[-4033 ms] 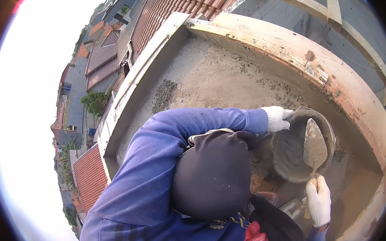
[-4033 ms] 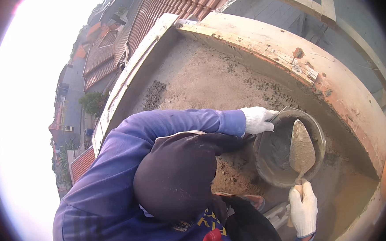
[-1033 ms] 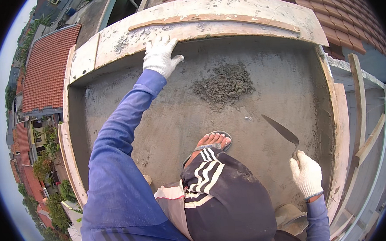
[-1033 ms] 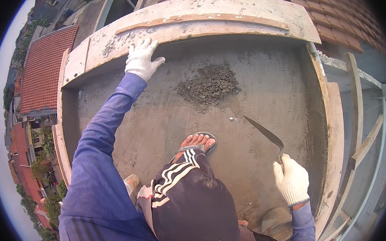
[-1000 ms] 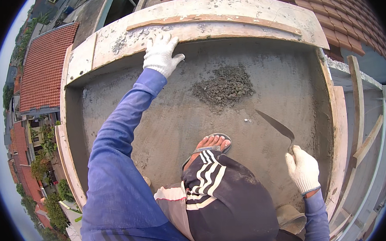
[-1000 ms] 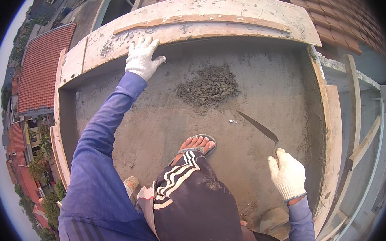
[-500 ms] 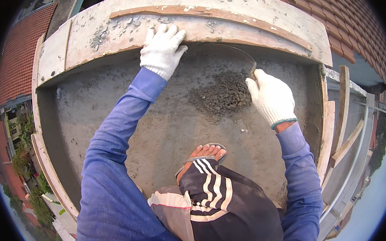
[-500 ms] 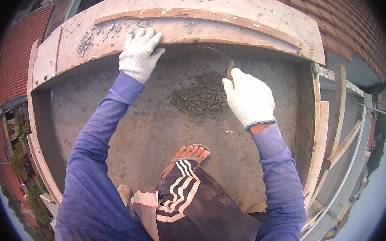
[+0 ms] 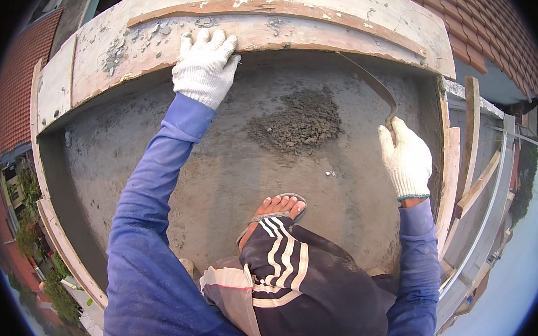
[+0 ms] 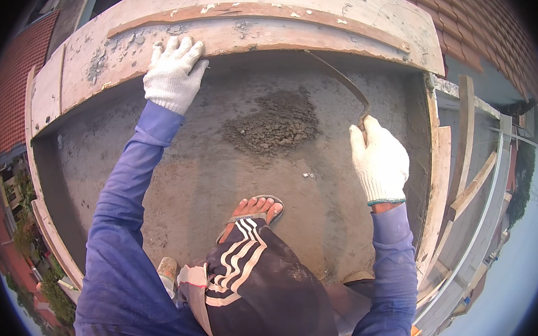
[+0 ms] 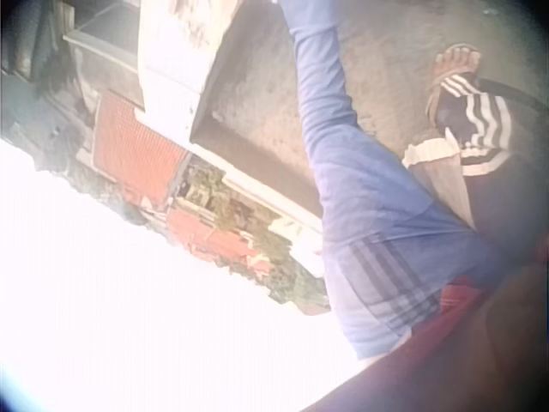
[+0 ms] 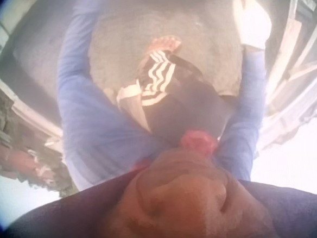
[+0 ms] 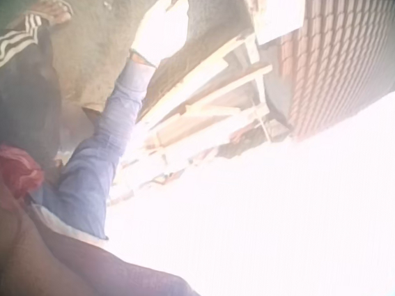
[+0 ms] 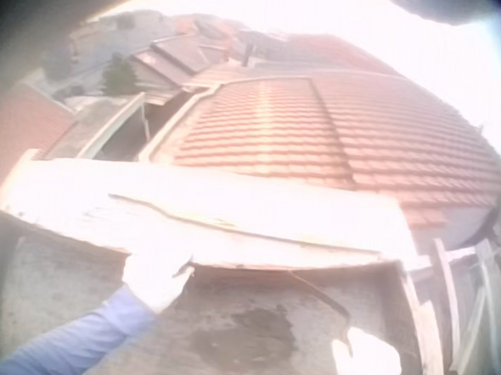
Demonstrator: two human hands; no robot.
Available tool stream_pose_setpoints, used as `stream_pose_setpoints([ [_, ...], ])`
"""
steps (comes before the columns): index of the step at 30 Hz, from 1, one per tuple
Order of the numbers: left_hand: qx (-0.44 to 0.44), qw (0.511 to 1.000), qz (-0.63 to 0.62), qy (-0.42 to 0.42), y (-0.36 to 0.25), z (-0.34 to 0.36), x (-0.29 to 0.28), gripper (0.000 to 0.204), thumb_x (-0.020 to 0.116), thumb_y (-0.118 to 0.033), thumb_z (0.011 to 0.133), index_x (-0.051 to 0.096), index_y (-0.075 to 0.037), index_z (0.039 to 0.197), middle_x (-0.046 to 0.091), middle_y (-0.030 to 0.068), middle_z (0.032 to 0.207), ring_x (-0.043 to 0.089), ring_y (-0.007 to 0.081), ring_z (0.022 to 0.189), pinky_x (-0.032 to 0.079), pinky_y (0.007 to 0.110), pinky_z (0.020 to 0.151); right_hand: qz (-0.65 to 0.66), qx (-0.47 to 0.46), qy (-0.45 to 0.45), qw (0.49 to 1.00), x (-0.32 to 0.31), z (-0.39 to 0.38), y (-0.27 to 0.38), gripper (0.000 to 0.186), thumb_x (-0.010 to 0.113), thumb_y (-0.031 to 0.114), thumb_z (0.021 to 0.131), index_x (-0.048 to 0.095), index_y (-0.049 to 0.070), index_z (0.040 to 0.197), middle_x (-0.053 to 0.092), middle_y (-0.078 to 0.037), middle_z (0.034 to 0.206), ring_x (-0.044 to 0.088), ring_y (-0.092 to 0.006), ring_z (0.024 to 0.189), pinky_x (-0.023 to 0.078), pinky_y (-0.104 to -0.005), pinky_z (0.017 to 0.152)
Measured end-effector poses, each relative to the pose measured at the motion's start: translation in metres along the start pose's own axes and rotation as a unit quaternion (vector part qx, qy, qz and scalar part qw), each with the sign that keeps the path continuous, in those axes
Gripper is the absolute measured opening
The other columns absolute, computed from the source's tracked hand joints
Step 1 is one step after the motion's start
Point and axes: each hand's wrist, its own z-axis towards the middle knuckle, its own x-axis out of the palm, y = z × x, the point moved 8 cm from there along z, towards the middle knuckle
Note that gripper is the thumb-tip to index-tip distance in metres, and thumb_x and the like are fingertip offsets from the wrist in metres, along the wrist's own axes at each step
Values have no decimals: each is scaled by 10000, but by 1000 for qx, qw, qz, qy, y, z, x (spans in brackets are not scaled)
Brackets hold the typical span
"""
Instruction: The person scoops wet cement from a bucket and applies it to a curved concrete wall using a trowel. They smooth the surface with a wooden float and continue spreading cement along the wall edge.
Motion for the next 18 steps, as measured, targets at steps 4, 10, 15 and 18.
stream_pose_setpoints([
  [4,10,1000,2,-6,-3,1,0,402,812,-302,939,768,-132,1300,729,111,1354,643,318,1341,441,562,1201,-22,-35,-56,998,4,-20,7,247,698,348,1037,750,142,1163,744,-131,906,752,-319,810,598,-422,739],
  [10,9,1000,0,-16,-5,1,-1,401,813,-301,944,782,-106,1293,745,153,1358,656,355,1348,427,576,1219,66,-27,-17,997,33,18,24,275,683,374,1037,706,100,1041,727,-161,862,741,-362,818,575,-463,741],
  [15,19,999,1,-44,-5,-2,0,382,822,-292,935,794,-108,1269,753,152,1343,661,361,1344,426,580,1217,141,59,23,988,37,18,-15,361,677,412,1030,747,69,1113,758,-184,923,745,-391,858,563,-453,772],
  [18,17,999,-7,-43,-7,-2,0,386,828,-285,929,793,-110,1272,752,149,1348,654,359,1353,427,580,1217,127,97,28,987,33,6,-34,369,683,402,1031,756,63,1157,765,-183,928,748,-380,863,568,-447,787],
])
